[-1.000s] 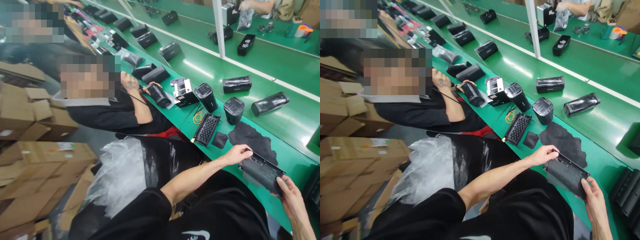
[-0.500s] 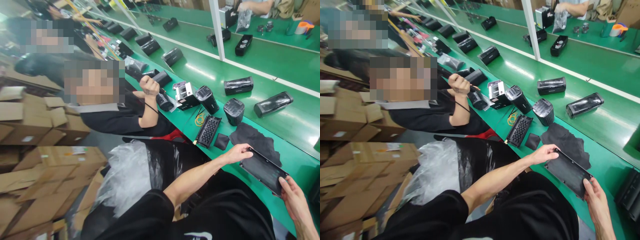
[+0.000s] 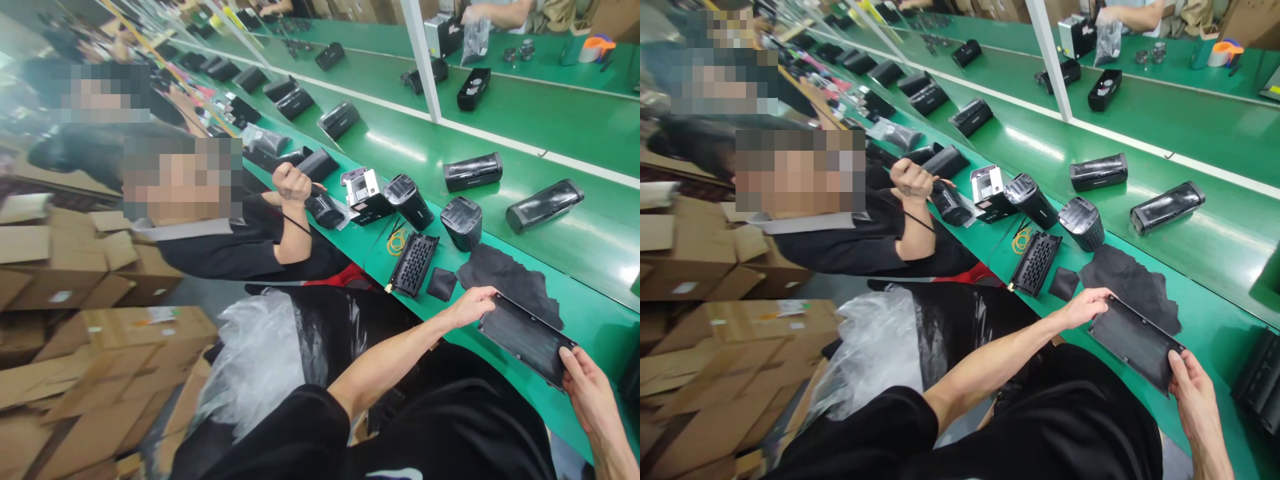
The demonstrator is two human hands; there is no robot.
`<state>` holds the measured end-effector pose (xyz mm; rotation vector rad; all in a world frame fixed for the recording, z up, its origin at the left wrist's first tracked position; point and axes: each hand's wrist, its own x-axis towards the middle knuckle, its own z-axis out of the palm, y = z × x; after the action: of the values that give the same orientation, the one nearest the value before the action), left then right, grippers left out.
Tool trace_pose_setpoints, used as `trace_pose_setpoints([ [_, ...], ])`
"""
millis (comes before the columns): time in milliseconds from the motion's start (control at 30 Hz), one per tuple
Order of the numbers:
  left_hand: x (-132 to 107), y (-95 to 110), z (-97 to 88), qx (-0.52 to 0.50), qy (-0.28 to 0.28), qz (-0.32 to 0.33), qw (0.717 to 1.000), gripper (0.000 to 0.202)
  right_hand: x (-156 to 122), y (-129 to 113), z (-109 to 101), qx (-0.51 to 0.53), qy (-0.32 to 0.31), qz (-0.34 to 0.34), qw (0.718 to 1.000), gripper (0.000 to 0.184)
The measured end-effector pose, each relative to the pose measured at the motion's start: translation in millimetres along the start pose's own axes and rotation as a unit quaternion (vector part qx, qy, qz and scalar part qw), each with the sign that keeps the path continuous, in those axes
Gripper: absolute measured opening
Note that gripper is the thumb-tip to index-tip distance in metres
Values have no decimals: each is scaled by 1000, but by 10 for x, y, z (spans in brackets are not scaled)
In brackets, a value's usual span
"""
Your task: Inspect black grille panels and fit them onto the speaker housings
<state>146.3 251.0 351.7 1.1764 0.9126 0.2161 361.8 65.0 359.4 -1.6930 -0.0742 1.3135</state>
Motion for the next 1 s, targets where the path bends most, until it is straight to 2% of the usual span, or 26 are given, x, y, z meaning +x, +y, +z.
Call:
trace_pose_setpoints([
  [233,-29,3,25,-11,0,54,998,30,64,36,-30,-21,-2,1,1000,66],
  [433,-18,-51,7,28,16,38,999,35,75,50,-43,-24,-4,-1,1000,62],
  [667,38,-148,13,-43,-11,54,998,46,31,-4,14,8,-2,-15,1000,56],
  [1000,67,-193,8,-62,-14,61,996,48,44,-9,14,39,7,-5,999,59],
])
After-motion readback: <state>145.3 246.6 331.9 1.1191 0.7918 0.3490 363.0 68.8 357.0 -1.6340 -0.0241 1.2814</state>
